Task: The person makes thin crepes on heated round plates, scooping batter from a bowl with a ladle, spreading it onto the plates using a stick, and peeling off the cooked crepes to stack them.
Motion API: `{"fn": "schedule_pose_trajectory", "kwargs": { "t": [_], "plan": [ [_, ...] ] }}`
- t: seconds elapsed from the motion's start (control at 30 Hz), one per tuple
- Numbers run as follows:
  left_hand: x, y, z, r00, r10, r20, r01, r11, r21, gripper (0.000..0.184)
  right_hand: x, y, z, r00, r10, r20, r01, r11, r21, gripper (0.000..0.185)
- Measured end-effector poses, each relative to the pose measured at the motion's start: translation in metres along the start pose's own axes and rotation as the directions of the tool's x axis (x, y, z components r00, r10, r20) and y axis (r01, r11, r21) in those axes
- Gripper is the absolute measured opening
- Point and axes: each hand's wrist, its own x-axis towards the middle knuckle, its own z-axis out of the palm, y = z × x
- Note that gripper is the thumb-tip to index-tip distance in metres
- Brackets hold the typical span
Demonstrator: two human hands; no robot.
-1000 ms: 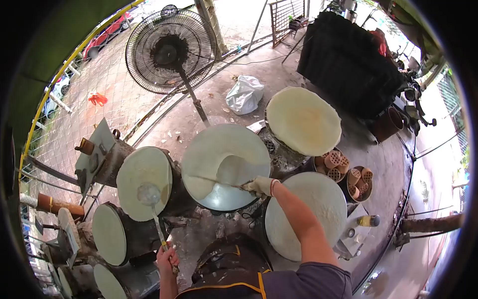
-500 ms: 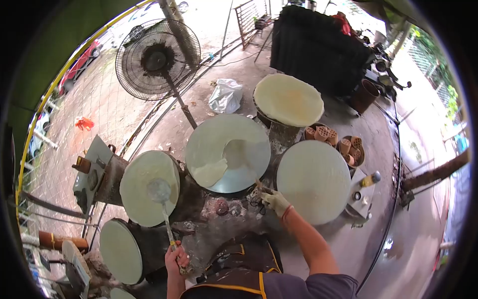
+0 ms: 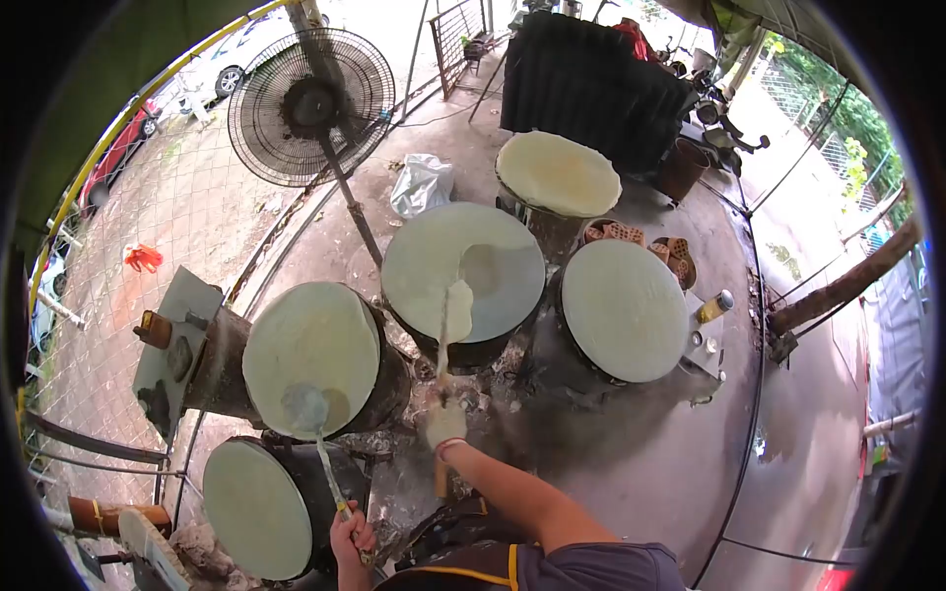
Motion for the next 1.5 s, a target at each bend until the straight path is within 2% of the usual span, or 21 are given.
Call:
{"fn": "schedule_pose_trajectory", "kwargs": {
  "t": [0.07,0.13,0.23,0.3,0.4,0.5,0.53,0.63,0.67,0.77,0.8,0.93,1.03,1.07,1.17,1.2,1.23,1.3,1.33,1.43,1.5],
  "plan": [
    [0.000,0.002,-0.005,1.000,-0.022,-0.006,0.022,0.999,-0.024,0.027,0.012,0.011,0.025,0.983,-0.182,0.041,0.186,0.973,-0.134,0.039],
    [0.001,0.006,-0.007,0.998,-0.042,0.038,0.044,0.998,-0.054,0.028,0.025,-0.047,-0.014,0.962,0.221,0.163,-0.180,0.955,-0.236,0.038],
    [0.001,0.003,-0.008,0.993,-0.013,0.117,0.020,0.998,-0.058,0.029,0.055,0.022,-0.010,0.958,0.275,0.081,-0.286,0.914,0.287,0.035],
    [0.002,0.000,-0.006,0.993,-0.034,0.113,0.040,0.998,-0.054,0.029,0.056,0.021,-0.009,0.929,0.338,0.152,-0.359,0.717,0.598,0.035],
    [0.003,-0.006,0.004,0.985,-0.067,0.158,0.082,0.993,-0.088,0.031,0.056,0.040,0.005,0.951,0.310,0.004,-0.303,0.926,0.225,0.037],
    [0.003,-0.014,0.021,0.976,-0.076,0.206,0.096,0.991,-0.092,0.032,0.035,0.014,-0.074,0.962,0.198,0.190,-0.222,0.968,0.115,0.037],
    [0.003,-0.016,0.024,0.970,-0.072,0.231,0.094,0.992,-0.087,0.031,0.054,0.029,-0.074,0.952,0.277,0.128,-0.282,0.959,0.028,0.036],
    [-0.001,-0.034,0.040,0.972,-0.044,0.230,0.066,0.994,-0.089,0.025,0.069,0.041,-0.076,0.991,0.127,0.045,-0.126,0.992,-0.019,0.035],
    [0.001,-0.039,0.049,0.973,-0.028,0.228,0.049,0.995,-0.087,0.023,0.079,0.079,-0.059,0.933,-0.306,0.187,0.359,0.788,-0.501,0.038],
    [-0.001,-0.061,0.078,0.980,-0.014,0.197,0.034,0.995,-0.095,0.017,0.052,0.079,-0.113,0.822,-0.347,0.452,0.442,0.889,-0.121,0.034],
    [-0.004,-0.069,0.088,0.981,-0.014,0.195,0.035,0.994,-0.104,0.017,0.064,0.107,-0.111,0.923,-0.056,0.382,0.097,0.991,-0.090,0.029],
    [-0.003,-0.099,0.133,0.974,-0.003,0.226,0.028,0.994,-0.108,0.016,0.142,0.108,-0.163,0.904,-0.249,0.347,0.340,0.911,-0.233,0.030],
    [-0.001,-0.123,0.160,0.973,-0.027,0.229,0.049,0.994,-0.094,0.017,0.178,0.107,-0.176,0.854,-0.326,0.406,0.406,0.905,-0.127,0.037],
    [-0.001,-0.128,0.169,0.973,-0.037,0.226,0.058,0.994,-0.090,0.018,0.159,0.076,-0.209,0.840,-0.216,0.497,0.309,0.944,-0.113,0.037],
    [-0.001,-0.148,0.194,0.969,-0.036,0.245,0.065,0.992,-0.110,0.019,0.163,0.099,-0.233,0.833,-0.055,0.550,0.230,0.940,-0.254,0.037],
    [-0.002,-0.153,0.201,0.971,-0.042,0.237,0.069,0.992,-0.107,0.017,0.173,0.076,-0.245,0.840,-0.130,0.526,0.278,0.937,-0.212,0.037],
    [-0.001,-0.157,0.204,0.969,-0.047,0.242,0.073,0.992,-0.101,0.017,0.197,0.070,-0.236,0.848,-0.047,0.528,0.183,0.961,-0.209,0.034],
    [0.003,-0.161,0.209,0.966,-0.049,0.255,0.076,0.993,-0.095,0.018,0.219,0.047,-0.231,0.854,-0.220,0.471,0.349,0.914,-0.206,0.033],
    [0.004,-0.161,0.213,0.971,-0.049,0.235,0.070,0.994,-0.081,0.018,0.222,0.049,-0.221,0.897,-0.119,0.426,0.177,0.979,-0.098,0.032],
    [0.010,-0.158,0.220,0.973,-0.051,0.223,0.064,0.997,-0.051,0.018,0.182,0.079,-0.248,0.628,-0.412,0.660,0.621,0.777,-0.106,0.036],
    [0.016,-0.152,0.219,0.963,-0.062,0.264,0.074,0.997,-0.032,0.018,0.160,0.122,-0.244,0.600,-0.329,0.729,0.530,0.846,-0.055,0.037]
  ]
}}
